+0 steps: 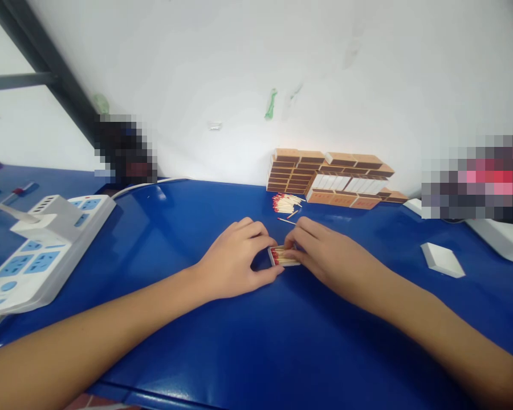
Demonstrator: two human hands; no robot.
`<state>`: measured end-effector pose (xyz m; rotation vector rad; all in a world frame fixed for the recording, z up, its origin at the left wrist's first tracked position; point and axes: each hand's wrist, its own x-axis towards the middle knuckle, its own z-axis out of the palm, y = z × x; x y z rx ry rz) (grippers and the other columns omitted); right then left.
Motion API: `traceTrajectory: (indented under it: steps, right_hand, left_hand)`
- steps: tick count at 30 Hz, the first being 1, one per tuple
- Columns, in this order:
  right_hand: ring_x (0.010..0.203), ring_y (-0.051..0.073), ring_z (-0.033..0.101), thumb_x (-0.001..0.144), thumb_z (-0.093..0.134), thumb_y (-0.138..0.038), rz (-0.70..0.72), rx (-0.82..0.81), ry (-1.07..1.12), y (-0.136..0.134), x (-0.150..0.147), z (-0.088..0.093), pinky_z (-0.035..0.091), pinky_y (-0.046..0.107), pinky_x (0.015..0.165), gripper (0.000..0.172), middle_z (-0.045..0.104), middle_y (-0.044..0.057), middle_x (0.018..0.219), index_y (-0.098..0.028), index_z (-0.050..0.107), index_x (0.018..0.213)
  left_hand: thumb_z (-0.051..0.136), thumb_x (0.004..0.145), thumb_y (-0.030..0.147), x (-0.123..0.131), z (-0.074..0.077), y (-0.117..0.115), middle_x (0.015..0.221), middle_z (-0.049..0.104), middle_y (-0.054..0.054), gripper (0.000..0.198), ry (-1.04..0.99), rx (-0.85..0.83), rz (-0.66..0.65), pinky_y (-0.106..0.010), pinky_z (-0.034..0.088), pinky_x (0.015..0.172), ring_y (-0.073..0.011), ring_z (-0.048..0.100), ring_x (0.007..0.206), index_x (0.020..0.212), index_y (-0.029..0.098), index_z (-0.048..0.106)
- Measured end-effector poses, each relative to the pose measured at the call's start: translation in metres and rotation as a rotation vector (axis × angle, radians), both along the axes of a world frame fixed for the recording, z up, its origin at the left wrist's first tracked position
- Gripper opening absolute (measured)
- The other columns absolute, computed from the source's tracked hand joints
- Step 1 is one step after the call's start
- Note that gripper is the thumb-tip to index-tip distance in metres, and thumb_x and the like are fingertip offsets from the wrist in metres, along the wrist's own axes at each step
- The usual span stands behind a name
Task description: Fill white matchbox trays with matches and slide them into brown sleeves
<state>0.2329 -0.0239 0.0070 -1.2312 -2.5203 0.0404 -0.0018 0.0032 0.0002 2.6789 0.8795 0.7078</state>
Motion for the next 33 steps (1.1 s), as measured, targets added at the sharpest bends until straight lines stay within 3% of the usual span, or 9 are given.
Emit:
traceTrajectory:
  steps: [13, 27, 29, 33]
  right_hand:
    - [0.079, 0.019, 0.060, 0.106, 0.051, -0.026, 0.007, -0.053, 0.015, -0.005, 0.005, 0.003, 0.049, 0.033, 0.070, 0.017, 0.059, 0.007, 0.099, -0.021, 0.067, 0.104]
    - [0.073, 0.016, 0.057, 0.105, 0.052, -0.023, 0.074, -0.031, 0.097, -0.007, 0.004, 0.009, 0.045, 0.031, 0.065, 0.023, 0.059, 0.005, 0.090, -0.021, 0.075, 0.106]
    - [0.073, 0.016, 0.058, 0.104, 0.053, -0.023, 0.039, -0.015, 0.125, -0.003, 0.007, 0.009, 0.044, 0.031, 0.065, 0.021, 0.060, 0.004, 0.089, -0.021, 0.074, 0.104]
    - [0.069, 0.017, 0.057, 0.099, 0.061, -0.030, -0.211, 0.077, 0.251, 0.022, 0.020, -0.003, 0.045, 0.031, 0.065, 0.014, 0.062, 0.003, 0.083, -0.021, 0.071, 0.105]
  left_hand:
    - [0.075, 0.091, 0.042, 0.000, 0.001, 0.000, 0.104, 0.069, -0.007, 0.032, 0.007, 0.000, -0.008, -0.042, 0.052, 0.089, -0.0249, 0.059, 0.096, 0.112, 0.017, 0.075]
    - [0.074, 0.091, 0.041, -0.001, 0.001, 0.000, 0.103, 0.068, -0.007, 0.031, 0.007, 0.000, -0.012, -0.042, 0.052, 0.090, -0.0248, 0.059, 0.096, 0.112, 0.017, 0.075]
    - [0.074, 0.092, 0.041, -0.001, 0.001, 0.000, 0.103, 0.069, -0.007, 0.032, 0.007, 0.003, -0.010, -0.042, 0.052, 0.090, -0.0247, 0.059, 0.096, 0.112, 0.017, 0.075]
    - [0.075, 0.091, 0.041, 0.000, 0.000, -0.001, 0.104, 0.069, -0.007, 0.032, -0.001, 0.002, -0.010, -0.043, 0.052, 0.090, -0.0246, 0.060, 0.095, 0.113, 0.017, 0.076]
